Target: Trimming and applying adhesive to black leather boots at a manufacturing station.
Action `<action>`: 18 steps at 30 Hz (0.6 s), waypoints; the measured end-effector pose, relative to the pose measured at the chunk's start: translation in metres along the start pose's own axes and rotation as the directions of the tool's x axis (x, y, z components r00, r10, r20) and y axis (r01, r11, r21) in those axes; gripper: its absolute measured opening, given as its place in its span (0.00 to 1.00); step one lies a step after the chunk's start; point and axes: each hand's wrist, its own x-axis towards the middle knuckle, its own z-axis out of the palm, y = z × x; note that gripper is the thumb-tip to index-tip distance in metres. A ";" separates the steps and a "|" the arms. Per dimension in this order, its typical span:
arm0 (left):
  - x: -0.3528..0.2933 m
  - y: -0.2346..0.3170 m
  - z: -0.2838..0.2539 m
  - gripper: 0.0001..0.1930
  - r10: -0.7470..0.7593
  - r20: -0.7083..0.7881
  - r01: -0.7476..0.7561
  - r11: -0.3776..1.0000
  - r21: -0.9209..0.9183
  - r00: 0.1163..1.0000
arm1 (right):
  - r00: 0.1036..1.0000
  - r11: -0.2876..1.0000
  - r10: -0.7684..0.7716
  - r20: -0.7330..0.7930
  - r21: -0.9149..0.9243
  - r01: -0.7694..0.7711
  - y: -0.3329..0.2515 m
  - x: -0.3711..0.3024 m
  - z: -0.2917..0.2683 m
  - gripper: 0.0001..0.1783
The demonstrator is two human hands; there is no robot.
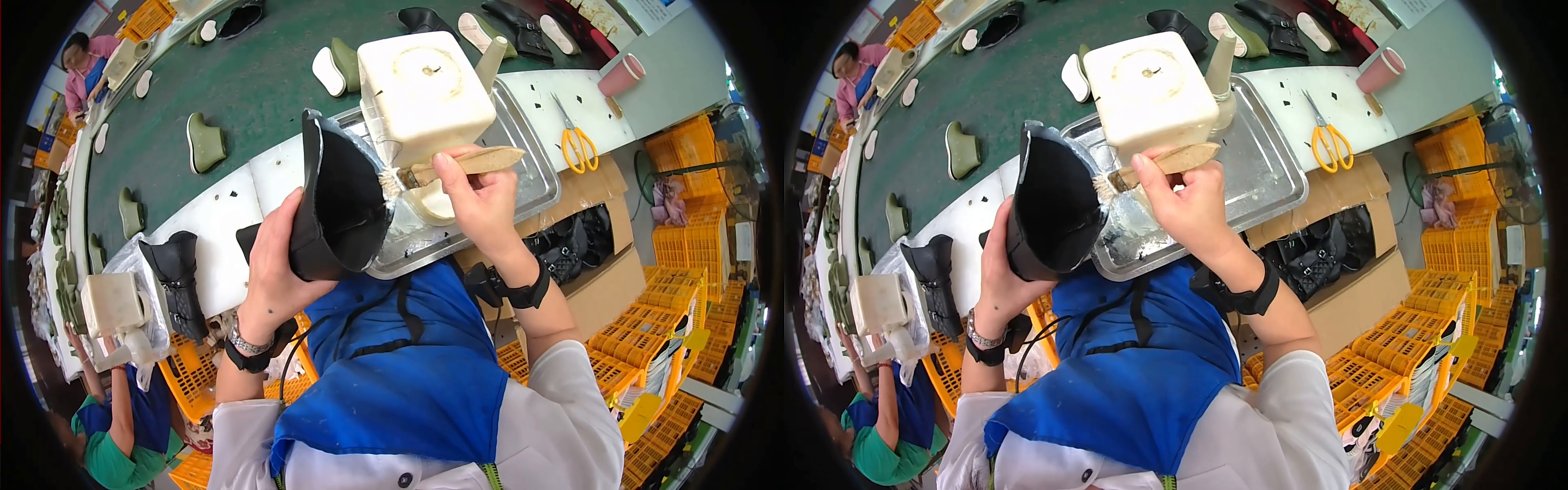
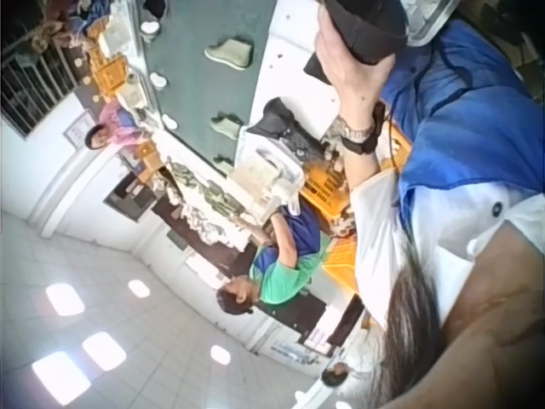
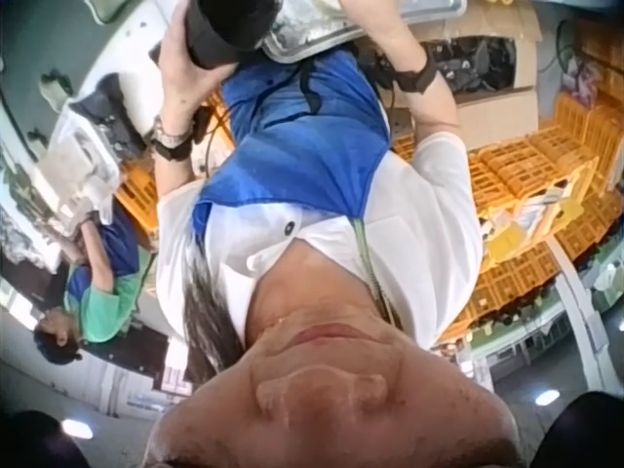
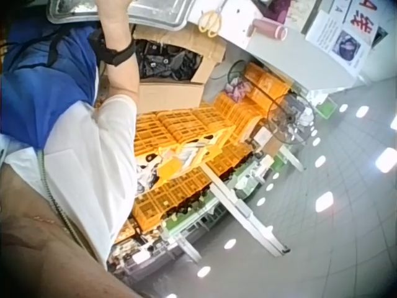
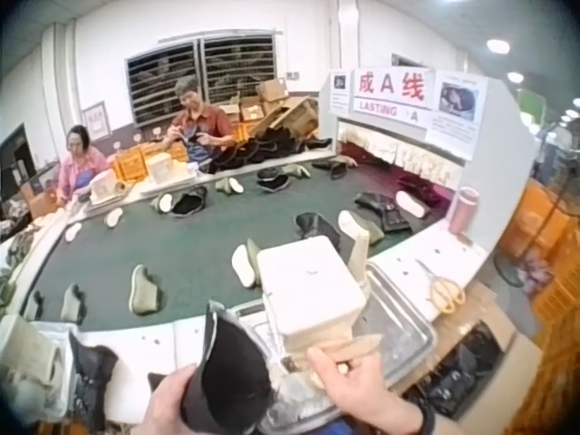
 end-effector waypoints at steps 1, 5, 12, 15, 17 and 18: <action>-0.001 0.000 0.000 0.44 0.017 -0.003 -0.017 1.000 -0.005 1.000 | 0.999 0.999 -0.041 -0.012 -0.029 0.040 0.001 0.002 0.000 0.07; 0.000 0.000 0.001 0.44 0.019 0.028 -0.018 0.999 -0.044 0.999 | 0.975 0.970 -0.223 -0.019 -0.099 0.220 0.000 0.010 0.004 0.04; 0.003 -0.009 0.000 0.45 0.062 -0.121 -0.051 0.994 0.093 0.991 | 0.888 0.877 -0.413 0.200 -0.175 0.448 -0.010 0.001 0.006 0.02; 0.004 -0.015 0.004 0.45 0.117 -0.212 -0.081 0.982 0.172 0.970 | 0.902 0.915 -0.373 0.219 -0.076 0.397 -0.010 -0.003 0.010 0.02; 0.003 -0.018 0.006 0.46 0.151 -0.189 -0.099 0.961 0.259 0.970 | 0.927 0.955 -0.282 0.247 -0.018 0.296 -0.009 -0.005 0.011 0.03; 0.003 -0.020 0.007 0.46 0.183 -0.164 -0.118 0.932 0.342 0.969 | 0.927 0.955 -0.283 0.247 -0.012 0.295 -0.009 -0.005 0.011 0.03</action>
